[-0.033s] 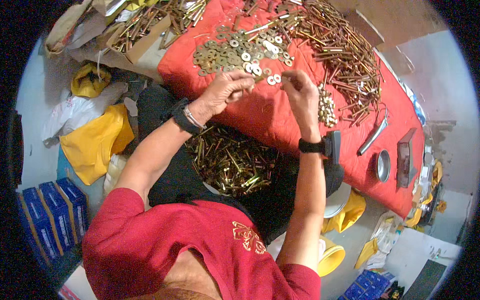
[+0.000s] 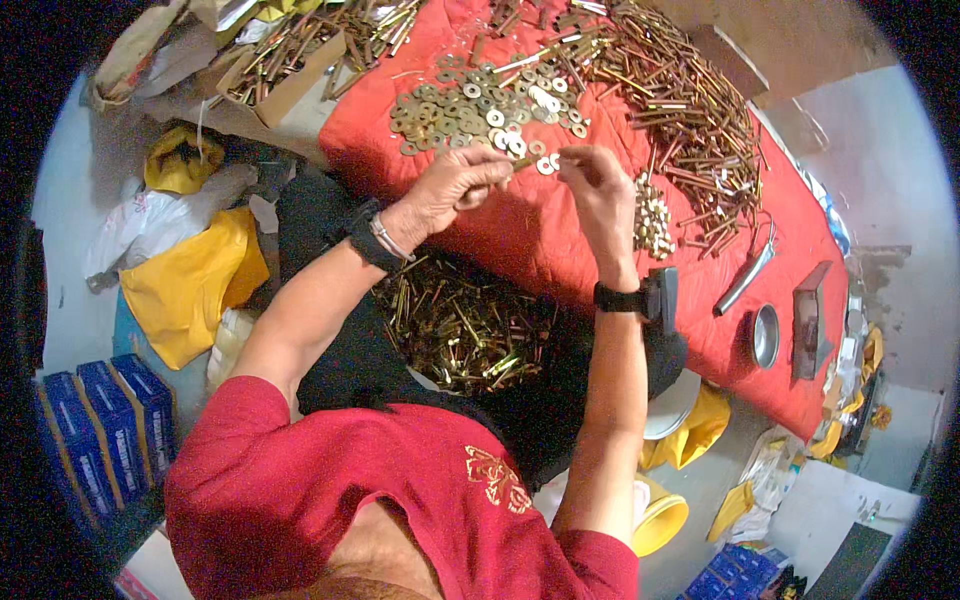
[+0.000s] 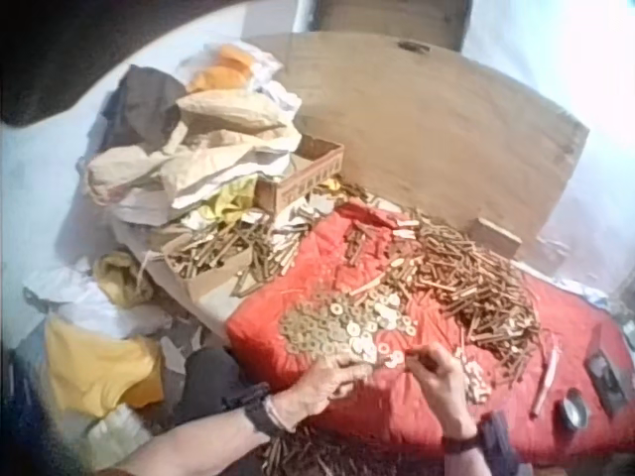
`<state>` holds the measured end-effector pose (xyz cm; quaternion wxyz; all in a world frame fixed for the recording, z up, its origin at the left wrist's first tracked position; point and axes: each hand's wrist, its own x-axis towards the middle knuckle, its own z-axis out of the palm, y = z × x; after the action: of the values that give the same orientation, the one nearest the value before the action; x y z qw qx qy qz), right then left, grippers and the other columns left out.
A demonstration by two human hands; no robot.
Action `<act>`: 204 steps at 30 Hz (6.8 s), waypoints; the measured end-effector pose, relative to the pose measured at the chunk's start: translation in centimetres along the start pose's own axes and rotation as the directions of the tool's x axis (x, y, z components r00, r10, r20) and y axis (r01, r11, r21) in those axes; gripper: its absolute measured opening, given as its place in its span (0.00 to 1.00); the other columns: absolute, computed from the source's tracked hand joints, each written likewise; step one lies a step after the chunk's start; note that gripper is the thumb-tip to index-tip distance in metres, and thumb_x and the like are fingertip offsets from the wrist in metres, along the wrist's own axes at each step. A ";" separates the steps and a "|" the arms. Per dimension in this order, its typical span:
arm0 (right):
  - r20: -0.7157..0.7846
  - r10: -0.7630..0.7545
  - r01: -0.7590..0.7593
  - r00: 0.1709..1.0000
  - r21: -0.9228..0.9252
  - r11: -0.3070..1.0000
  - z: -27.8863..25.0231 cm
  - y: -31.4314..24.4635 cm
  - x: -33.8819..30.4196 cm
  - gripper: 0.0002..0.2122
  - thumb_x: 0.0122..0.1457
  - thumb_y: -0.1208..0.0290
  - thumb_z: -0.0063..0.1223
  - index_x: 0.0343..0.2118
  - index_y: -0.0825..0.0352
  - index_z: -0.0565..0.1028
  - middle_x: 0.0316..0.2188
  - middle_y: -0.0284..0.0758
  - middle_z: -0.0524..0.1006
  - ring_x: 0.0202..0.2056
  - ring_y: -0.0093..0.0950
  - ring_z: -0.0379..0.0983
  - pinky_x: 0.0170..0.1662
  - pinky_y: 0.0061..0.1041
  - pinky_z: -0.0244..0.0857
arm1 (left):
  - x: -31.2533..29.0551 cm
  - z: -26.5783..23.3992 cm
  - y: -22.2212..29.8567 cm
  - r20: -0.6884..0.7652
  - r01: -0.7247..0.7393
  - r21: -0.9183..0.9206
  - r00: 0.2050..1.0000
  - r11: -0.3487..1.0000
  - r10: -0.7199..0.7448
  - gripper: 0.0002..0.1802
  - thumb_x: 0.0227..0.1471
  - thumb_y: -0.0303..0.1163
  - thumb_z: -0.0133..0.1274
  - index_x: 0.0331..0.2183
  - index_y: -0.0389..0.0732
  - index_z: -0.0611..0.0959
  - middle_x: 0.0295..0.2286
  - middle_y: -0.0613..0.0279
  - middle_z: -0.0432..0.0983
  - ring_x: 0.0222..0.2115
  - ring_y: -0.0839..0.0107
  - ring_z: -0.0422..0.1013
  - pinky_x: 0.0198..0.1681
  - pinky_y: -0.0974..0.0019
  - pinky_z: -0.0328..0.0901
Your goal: Assembling washers onto long metal bolts by hand.
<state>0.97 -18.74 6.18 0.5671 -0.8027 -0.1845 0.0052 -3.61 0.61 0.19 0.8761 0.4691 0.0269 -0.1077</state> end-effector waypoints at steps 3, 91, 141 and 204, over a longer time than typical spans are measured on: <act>0.034 -0.019 0.015 0.999 0.125 0.992 1.6 -0.2 -0.6 0.07 0.51 0.84 0.52 0.33 0.69 0.75 0.28 0.30 0.74 0.30 0.18 0.70 0.35 0.16 0.64 | -0.5 -0.2 0.3 0.056 0.015 -0.019 0.998 1.000 -0.014 0.05 0.51 0.31 0.54 0.32 0.41 0.78 0.21 0.69 0.73 0.12 0.90 0.55 0.13 0.83 0.47; 0.042 0.151 -0.131 0.988 -0.301 0.945 0.3 -1.3 0.9 0.07 0.54 0.70 0.55 0.28 0.69 0.72 0.20 0.30 0.72 0.21 0.19 0.64 0.26 0.20 0.60 | -0.4 -0.1 1.7 0.107 -0.253 0.295 0.967 0.921 0.231 0.05 0.48 0.30 0.57 0.27 0.38 0.79 0.23 0.71 0.72 0.23 0.83 0.65 0.28 0.78 0.61; -0.094 0.019 -0.096 0.995 -0.972 0.215 -10.3 12.6 8.2 0.11 0.55 0.63 0.43 0.30 0.67 0.70 0.27 0.46 0.76 0.31 0.41 0.76 0.33 0.36 0.71 | 18.3 -3.7 4.6 0.170 -0.067 0.960 0.911 -0.272 0.376 0.10 0.42 0.31 0.51 0.28 0.36 0.78 0.29 0.45 0.76 0.35 0.49 0.72 0.37 0.50 0.65; 0.441 0.327 0.444 0.836 -0.893 0.070 2.0 1.0 8.3 0.10 0.47 0.62 0.54 0.29 0.60 0.79 0.24 0.41 0.77 0.30 0.40 0.74 0.33 0.37 0.68 | 2.5 -2.7 0.8 -0.100 -0.177 -0.262 0.983 0.949 0.156 0.11 0.53 0.29 0.51 0.39 0.37 0.76 0.36 0.58 0.77 0.37 0.66 0.74 0.42 0.63 0.68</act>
<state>8.57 -14.67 6.19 -0.2160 -0.9178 -0.3233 0.0805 -0.90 2.87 -1.06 0.9360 0.3499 0.0359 -0.0103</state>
